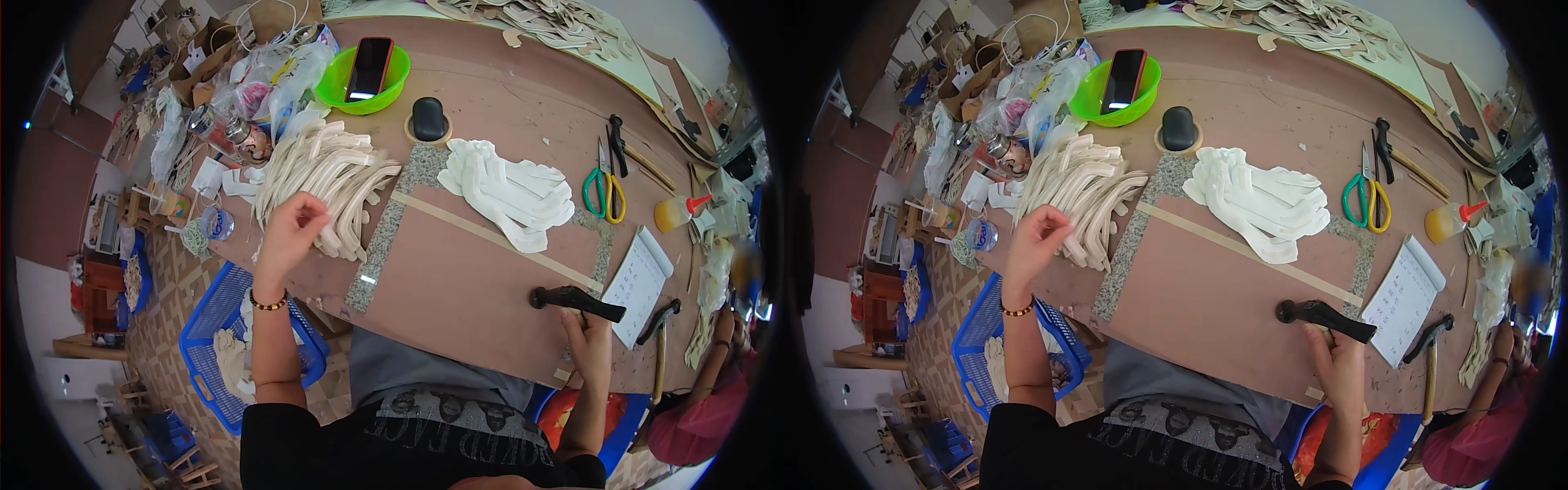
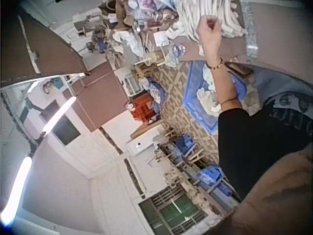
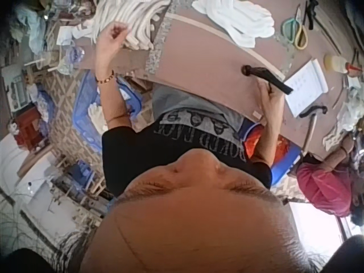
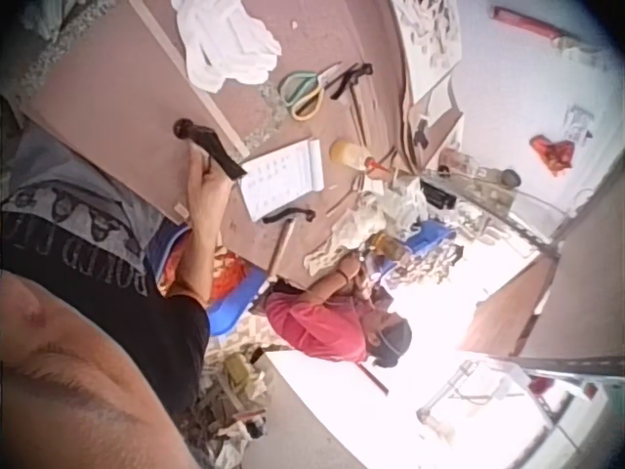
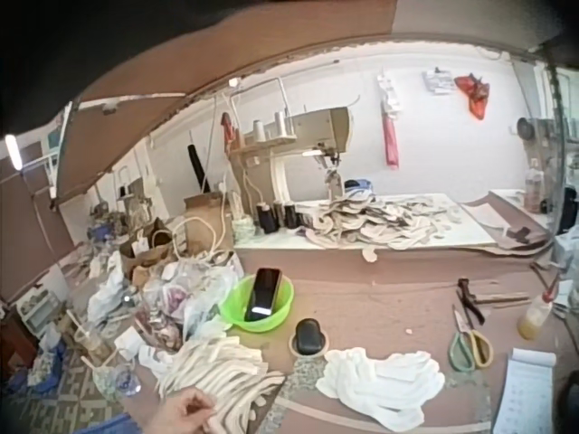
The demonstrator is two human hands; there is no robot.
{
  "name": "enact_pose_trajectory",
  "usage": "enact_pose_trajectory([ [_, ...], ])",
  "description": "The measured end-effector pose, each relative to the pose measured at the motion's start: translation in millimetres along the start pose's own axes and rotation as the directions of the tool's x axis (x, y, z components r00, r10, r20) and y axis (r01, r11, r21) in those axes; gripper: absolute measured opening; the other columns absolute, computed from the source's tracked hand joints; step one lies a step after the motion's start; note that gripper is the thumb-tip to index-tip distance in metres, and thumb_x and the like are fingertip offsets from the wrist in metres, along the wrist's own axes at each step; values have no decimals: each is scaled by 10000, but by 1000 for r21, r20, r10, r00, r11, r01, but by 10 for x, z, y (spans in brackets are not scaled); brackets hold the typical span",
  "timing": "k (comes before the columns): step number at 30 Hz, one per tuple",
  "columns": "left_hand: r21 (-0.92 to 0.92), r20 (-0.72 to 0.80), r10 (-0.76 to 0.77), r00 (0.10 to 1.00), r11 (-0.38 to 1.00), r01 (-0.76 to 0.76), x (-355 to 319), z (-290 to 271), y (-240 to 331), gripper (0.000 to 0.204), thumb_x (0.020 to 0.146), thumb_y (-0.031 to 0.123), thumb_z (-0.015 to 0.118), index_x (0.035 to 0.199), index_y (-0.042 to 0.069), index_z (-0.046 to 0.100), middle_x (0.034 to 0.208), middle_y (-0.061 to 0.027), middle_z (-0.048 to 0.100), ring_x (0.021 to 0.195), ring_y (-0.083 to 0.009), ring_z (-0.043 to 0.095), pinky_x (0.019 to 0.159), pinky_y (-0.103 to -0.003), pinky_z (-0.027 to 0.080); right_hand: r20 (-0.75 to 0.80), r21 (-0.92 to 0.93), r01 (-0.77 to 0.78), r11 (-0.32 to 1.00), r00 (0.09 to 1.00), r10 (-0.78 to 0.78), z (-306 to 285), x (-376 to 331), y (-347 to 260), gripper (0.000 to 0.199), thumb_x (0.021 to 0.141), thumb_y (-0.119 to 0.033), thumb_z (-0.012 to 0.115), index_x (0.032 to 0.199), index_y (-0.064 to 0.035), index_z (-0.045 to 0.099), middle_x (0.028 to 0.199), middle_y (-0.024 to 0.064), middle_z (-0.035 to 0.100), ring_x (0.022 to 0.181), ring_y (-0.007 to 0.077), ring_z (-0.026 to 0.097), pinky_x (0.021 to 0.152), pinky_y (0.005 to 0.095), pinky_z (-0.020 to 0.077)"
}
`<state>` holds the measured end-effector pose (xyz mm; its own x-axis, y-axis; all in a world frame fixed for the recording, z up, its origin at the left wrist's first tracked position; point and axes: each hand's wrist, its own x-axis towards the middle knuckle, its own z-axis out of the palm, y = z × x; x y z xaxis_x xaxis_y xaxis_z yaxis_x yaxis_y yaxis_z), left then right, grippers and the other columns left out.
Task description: The person uses a hammer to repeatedly strike and shape a white, flexible strip of material on a wooden board. They pick up the strip, position it, and tap it with the hammer, then place the shaped piece into a pile. The process is repeated for multiple strips throughout the video.
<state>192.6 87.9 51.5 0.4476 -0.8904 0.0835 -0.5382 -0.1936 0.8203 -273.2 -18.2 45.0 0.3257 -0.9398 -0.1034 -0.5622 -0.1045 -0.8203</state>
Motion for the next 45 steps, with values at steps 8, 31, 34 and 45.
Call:
enact_pose_trajectory([
  [8, 283, 125, 575, 809, 760, -584, 258, 1223, 551, 166, 872, 50, 709, 1032, 11, 688, 1082, -119, 623, 1017, -314, 609, 902, -419, 483, 50, -42, -2, 999, 999, 5, -30, -10, -106, 293, 939, -126, 724, 1199, 7, 704, 1019, 160, 737, 895, 250, 682, 831, 347, 530],
  [31, 87, 381, 477, 792, 835, -544, -511, 2038, 885, 284, 803, 123, 787, 1008, 16, 622, 1110, -116, 605, 1029, -312, 582, 885, -435, 444, 58, -152, 185, 971, 982, -178, -60, 3, -252, 379, 913, -176, 736, 1257, -25, 683, 1082, 192, 735, 913, 388, 712, 784, 424, 566],
  [34, 73, 358, 490, 795, 834, -547, -538, 2197, 906, 295, 811, 134, 792, 1031, 33, 623, 1031, -104, 611, 977, -303, 580, 845, -425, 421, 126, -192, 209, 959, 974, -187, -60, -19, -347, 382, 909, -194, 741, 1251, -33, 688, 1083, 193, 730, 877, 406, 702, 745, 444, 566],
  [45, 101, 236, 452, 860, 869, -484, -679, 2253, 891, 211, 844, 82, 748, 1049, 57, 707, 955, -51, 645, 961, -256, 609, 940, -432, 373, 136, -342, 291, 893, 956, -260, 85, 41, -295, 410, 929, -282, 735, 1262, -47, 692, 925, 196, 722, 781, 415, 700, 680, 471, 565],
])
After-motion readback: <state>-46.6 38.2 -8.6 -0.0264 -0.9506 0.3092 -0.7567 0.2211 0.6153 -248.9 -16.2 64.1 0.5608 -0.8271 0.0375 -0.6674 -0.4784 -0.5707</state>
